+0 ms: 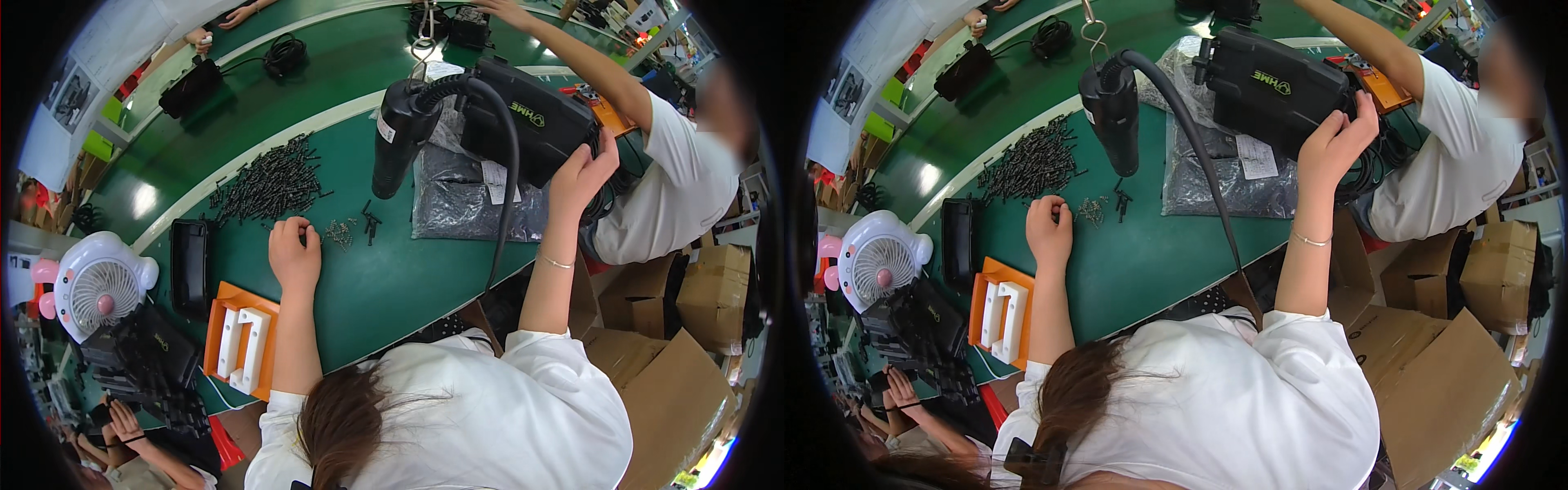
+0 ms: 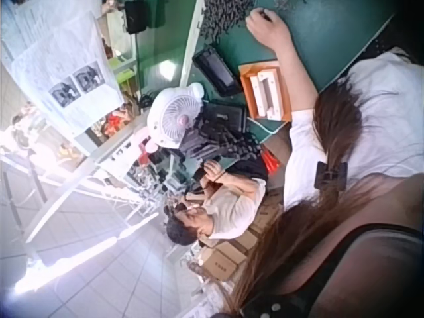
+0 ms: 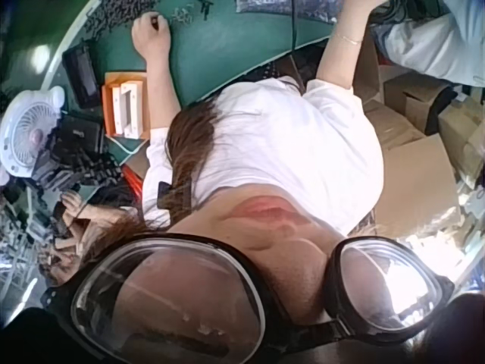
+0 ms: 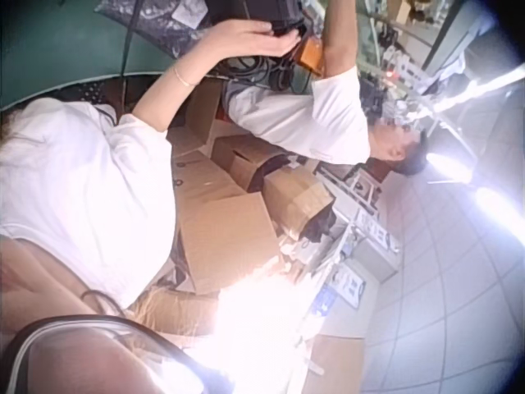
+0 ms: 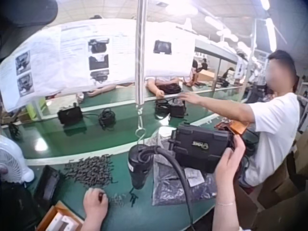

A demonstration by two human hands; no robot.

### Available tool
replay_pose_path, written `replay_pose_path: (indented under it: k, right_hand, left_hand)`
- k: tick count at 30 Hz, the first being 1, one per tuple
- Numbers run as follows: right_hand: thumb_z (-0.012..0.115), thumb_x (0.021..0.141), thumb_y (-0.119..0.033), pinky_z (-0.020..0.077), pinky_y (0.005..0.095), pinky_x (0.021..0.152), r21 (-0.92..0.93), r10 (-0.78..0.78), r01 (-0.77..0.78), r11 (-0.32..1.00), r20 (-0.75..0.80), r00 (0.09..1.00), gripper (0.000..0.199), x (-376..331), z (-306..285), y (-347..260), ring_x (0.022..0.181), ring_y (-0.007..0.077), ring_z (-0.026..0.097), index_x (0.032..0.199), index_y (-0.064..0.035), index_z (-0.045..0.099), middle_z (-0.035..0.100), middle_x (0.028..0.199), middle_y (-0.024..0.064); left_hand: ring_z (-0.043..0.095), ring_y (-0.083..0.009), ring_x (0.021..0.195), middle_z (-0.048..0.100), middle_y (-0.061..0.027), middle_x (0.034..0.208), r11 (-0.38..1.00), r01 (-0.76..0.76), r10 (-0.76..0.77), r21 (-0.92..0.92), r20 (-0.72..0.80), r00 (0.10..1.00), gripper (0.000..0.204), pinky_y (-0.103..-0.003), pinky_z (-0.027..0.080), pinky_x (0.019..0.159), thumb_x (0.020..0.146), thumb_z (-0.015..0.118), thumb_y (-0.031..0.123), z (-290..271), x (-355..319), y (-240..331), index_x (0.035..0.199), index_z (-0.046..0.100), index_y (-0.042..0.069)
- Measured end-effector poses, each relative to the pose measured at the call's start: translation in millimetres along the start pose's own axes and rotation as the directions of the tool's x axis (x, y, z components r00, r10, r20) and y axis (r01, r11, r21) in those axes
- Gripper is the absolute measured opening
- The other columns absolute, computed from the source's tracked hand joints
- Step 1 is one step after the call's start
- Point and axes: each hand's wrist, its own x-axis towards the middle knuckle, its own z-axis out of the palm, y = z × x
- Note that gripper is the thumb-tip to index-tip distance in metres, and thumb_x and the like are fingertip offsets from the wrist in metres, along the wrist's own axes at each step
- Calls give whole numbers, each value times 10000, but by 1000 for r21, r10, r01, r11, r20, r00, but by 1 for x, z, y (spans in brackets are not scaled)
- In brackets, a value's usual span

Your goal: Manually assembling small plastic components on a production line.

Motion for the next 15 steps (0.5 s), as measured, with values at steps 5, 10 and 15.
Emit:
replay_pose_path:
  k: [5, 10, 15]
  right_hand:
    - [437, 826, -37, 352, 365, 921, -91, -67, 71, 993, 45, 997, 255, 12, 5, 19, 1097, 321, 434, 1041, 42, 551, 434, 1213, 193]
    - [512, 843, -287, 334, 385, 935, -341, 147, -24, 940, 340, 929, 440, 4, 8, 35, 1073, 345, 450, 1048, 102, 509, 489, 1144, 222]
    - [514, 850, -308, 336, 334, 942, -138, 202, -153, 979, 505, 839, 451, 9, -3, 61, 1087, 297, 466, 1103, 65, 494, 494, 1150, 201]
  left_hand:
    - [502, -228, 729, 504, -56, 743, 1000, -7, 7, 7, -2, 1000, 55, -338, 417, 637, 722, 574, 77, 0, 1, -1, 767, 543, 69]
    - [500, -227, 721, 503, -53, 738, 1000, -14, 14, -13, 13, 1000, 51, -340, 414, 629, 721, 573, 79, 1, 1, 0, 756, 537, 70]
    - [500, -223, 711, 502, -52, 733, 1000, -16, 16, -6, -14, 1000, 53, -336, 413, 623, 719, 579, 85, 1, 1, 0, 746, 536, 68]
